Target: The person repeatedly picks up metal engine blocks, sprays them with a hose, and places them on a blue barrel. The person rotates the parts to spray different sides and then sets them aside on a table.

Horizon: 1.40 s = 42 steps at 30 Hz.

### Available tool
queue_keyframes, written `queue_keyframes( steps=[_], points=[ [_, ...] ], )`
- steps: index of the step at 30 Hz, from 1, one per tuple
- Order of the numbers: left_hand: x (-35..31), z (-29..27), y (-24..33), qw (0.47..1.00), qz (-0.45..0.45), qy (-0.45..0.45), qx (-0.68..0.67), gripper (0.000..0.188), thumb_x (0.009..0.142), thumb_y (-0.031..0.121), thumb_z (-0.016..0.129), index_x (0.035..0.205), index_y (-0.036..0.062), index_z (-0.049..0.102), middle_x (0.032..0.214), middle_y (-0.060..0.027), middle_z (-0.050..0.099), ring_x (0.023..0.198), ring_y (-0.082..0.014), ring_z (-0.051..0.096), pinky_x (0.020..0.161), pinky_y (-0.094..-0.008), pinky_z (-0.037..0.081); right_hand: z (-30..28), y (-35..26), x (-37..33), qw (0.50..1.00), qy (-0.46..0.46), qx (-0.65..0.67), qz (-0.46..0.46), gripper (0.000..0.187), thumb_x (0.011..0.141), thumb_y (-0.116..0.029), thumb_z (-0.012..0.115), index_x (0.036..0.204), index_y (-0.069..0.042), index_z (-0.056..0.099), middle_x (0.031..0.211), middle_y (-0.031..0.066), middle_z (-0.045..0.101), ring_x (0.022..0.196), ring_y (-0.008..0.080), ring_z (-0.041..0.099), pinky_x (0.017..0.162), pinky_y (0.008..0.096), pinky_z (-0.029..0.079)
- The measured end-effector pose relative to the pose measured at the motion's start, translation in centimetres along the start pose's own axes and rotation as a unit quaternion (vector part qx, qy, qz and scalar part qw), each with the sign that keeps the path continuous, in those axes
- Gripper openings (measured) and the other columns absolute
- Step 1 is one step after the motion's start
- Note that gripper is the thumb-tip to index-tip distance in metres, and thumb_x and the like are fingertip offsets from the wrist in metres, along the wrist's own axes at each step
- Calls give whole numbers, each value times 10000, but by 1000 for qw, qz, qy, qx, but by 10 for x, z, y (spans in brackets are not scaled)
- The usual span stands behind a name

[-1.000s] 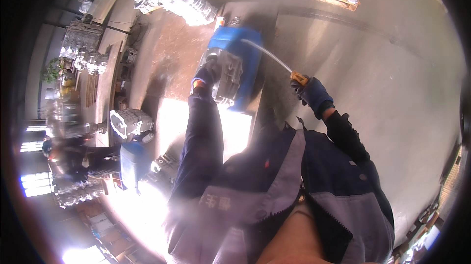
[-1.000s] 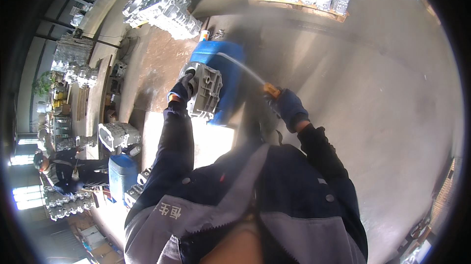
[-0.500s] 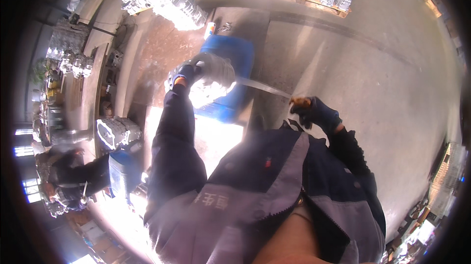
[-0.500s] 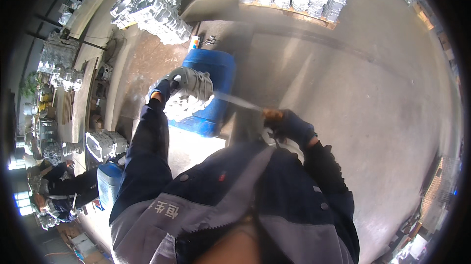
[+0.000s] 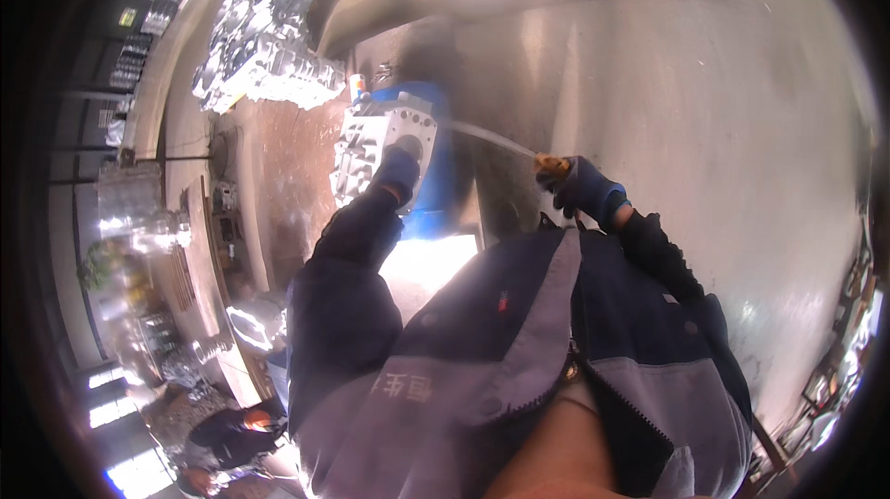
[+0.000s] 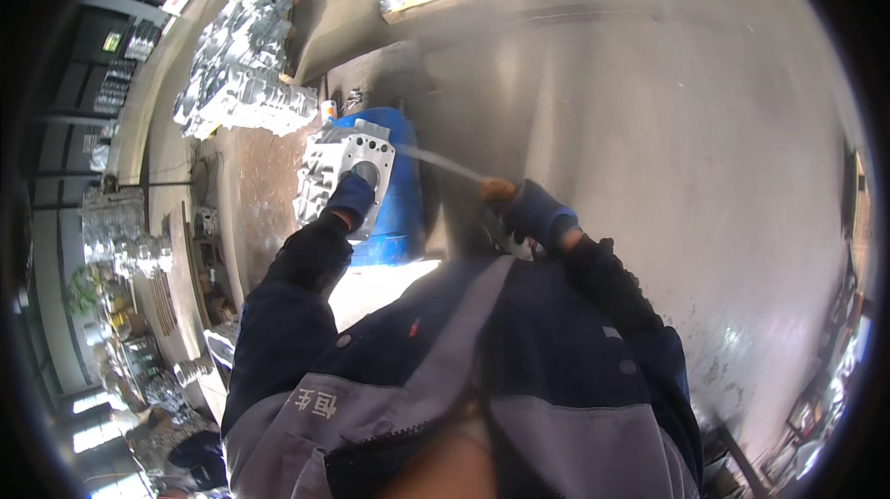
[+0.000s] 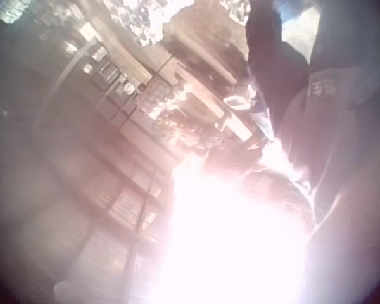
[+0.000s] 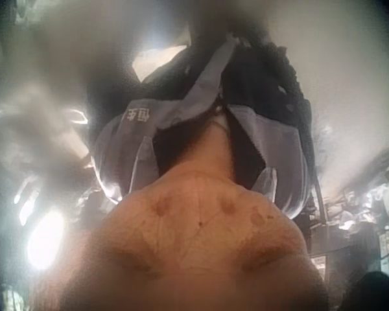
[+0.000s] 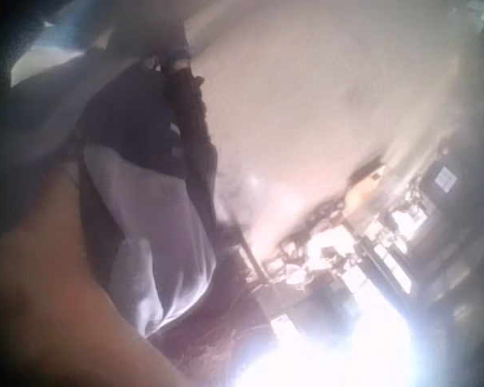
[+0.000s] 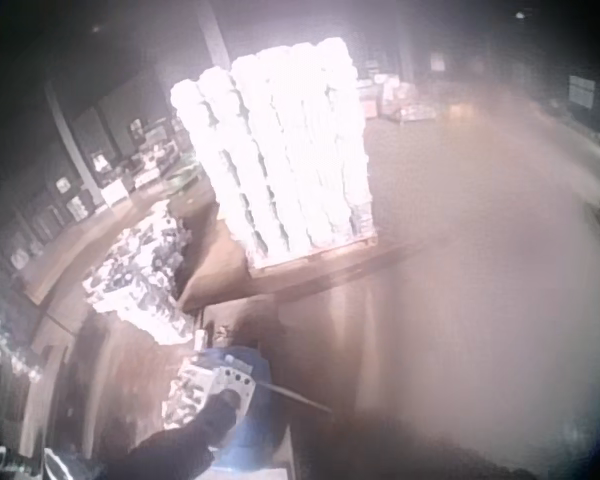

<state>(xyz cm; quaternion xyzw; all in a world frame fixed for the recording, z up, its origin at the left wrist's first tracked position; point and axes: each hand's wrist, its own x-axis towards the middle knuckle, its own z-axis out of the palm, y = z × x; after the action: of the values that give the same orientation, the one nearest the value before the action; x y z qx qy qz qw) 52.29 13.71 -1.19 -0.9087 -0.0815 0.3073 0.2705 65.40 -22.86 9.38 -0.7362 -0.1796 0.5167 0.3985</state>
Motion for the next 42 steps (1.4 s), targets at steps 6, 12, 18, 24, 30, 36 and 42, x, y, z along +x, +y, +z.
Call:
queue_keyframes(
  steps=[6, 12, 18, 24, 30, 36, 42],
  points=[
    [29, 20, 23, 996, -9, 86, -16, 457, 977, 214, 383, 1428, 141, 394, 1496, -102, 345, 1365, -290, 356, 1139, -452, 256, 1, -2, -17, 985, -84, 139, 67, 175, 915, -167, 645, 1031, -39, 674, 831, 22, 675, 718, 88, 597, 647, 263, 487],
    [7, 10, 26, 994, 3, 106, -31, 409, 940, 217, 432, 1340, 135, 454, 1399, -105, 410, 1291, -285, 411, 1085, -446, 290, 17, 22, -7, 989, -49, 91, -102, 276, 856, -80, 667, 1126, -24, 666, 924, 48, 705, 820, 125, 635, 750, 282, 509],
    [7, 8, 27, 992, 5, 115, -42, 362, 904, 220, 481, 1252, 129, 514, 1303, -107, 474, 1216, -281, 465, 1031, -439, 325, 4, 51, 5, 988, -10, 146, 39, 298, 841, -169, 715, 1096, -18, 683, 904, 89, 711, 754, 141, 665, 666, 313, 531],
    [15, -3, 27, 991, 0, 127, -44, 317, 867, 223, 529, 1165, 123, 574, 1206, -110, 539, 1142, -276, 520, 976, -432, 360, 16, 29, 11, 995, -7, 70, 65, 313, 864, -216, 699, 1130, -52, 671, 937, 53, 722, 788, 138, 673, 706, 286, 520],
    [10, 3, 31, 989, 9, 137, -55, 274, 831, 226, 578, 1077, 117, 635, 1109, -112, 603, 1068, -272, 575, 922, -426, 395, 16, 19, 8, 994, -23, 103, -8, 345, 877, -205, 665, 1186, -54, 645, 1081, 51, 709, 956, 137, 648, 818, 287, 492],
    [-12, 30, 39, 985, 46, 138, -91, 237, 794, 229, 627, 989, 112, 695, 1012, -114, 668, 994, -267, 629, 868, -419, 429, 15, 20, 1, 988, 24, 149, 17, 249, 884, -201, 673, 1086, -56, 666, 910, 38, 685, 777, 141, 625, 678, 299, 487],
    [-6, 59, 40, 968, 55, 221, -110, 166, 732, 226, 673, 840, 119, 740, 855, -102, 712, 859, -266, 677, 777, -407, 450, 19, 12, -10, 991, 27, 128, -19, 233, 878, -244, 701, 986, -38, 683, 749, 57, 664, 590, 146, 611, 515, 310, 473]
  ],
)
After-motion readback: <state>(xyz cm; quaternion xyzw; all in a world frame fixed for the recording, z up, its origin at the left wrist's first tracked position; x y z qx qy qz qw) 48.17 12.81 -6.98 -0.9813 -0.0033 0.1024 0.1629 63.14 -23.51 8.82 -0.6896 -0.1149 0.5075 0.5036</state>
